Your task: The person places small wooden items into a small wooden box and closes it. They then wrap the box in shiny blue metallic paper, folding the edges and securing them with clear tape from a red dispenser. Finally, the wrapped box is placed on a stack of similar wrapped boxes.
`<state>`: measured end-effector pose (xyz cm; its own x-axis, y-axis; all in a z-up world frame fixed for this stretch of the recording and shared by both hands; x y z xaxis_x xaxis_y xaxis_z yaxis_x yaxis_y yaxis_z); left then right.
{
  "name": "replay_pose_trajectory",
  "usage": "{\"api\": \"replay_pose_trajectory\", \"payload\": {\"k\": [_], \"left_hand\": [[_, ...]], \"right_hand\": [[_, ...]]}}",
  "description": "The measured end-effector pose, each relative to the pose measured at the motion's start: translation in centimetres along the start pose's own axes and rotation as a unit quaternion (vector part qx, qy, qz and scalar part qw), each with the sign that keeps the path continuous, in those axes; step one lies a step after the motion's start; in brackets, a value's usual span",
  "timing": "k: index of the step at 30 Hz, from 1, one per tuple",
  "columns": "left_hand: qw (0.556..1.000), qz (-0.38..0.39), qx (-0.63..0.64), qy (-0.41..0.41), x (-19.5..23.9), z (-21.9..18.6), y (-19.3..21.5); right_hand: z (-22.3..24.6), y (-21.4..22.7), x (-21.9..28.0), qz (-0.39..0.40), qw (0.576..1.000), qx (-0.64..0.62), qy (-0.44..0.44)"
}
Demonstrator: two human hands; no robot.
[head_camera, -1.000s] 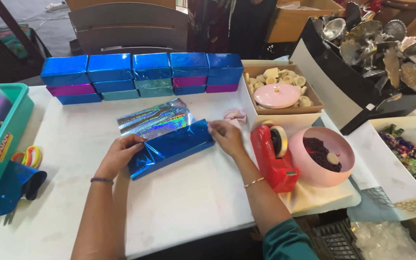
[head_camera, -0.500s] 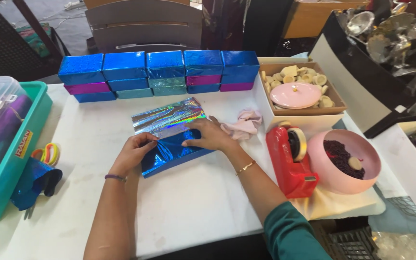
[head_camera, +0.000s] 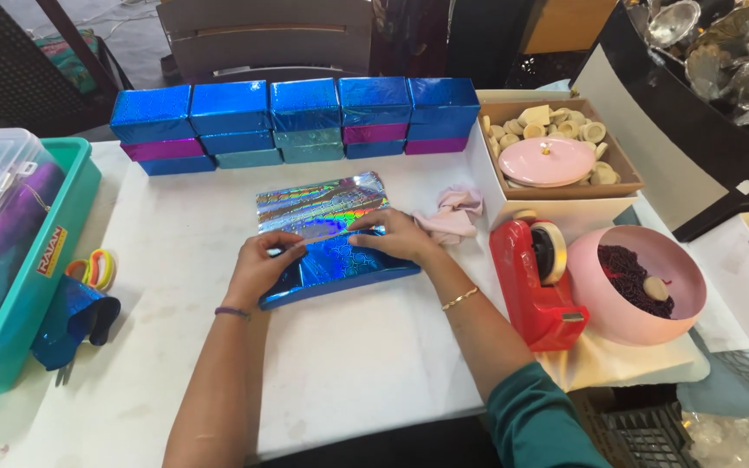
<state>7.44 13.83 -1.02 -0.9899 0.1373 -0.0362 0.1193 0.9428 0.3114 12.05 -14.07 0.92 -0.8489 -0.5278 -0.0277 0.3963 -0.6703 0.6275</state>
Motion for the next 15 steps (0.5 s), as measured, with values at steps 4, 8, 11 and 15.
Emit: {"api": "replay_pose_trajectory", "payload": {"k": [4,8,11,15], "left_hand": [[0.998,-0.028,-0.052,0.025,-0.4,1.0,0.1],[0.987,-0.096,-0.125,-0.02,0.2,1.0,0.9],[0.948,-0.16,-0.258,-0.1,1.2,-2.2,0.8],[0.925,-0.065,-0.364,-0.089,0.7,-5.5,-0.9]], "right_hand": [[-0.5,-0.3,-0.4,0.0,1.0,-0.027,0.005],[-0.8,-0.7,-0.7,0.005,0.996,-0.086,-0.011],[-1.5,-0.9,-1.2,0.008,0.993,-0.118,-0.013],[-1.6,-1.1,-1.3,0.011,0.988,-0.152,-0.012]]}}
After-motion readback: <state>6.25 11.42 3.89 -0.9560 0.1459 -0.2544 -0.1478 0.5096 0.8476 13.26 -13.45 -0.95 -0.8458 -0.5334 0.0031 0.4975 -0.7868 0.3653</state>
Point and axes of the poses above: each hand's wrist, its own x-axis away from the middle knuckle, its own y-axis out of the back of the hand, z = x × y, the point moved 1 cm from there along -x, towards the middle knuckle, and after that the axes turned 7 degrees about z, right-handed, at the moved point
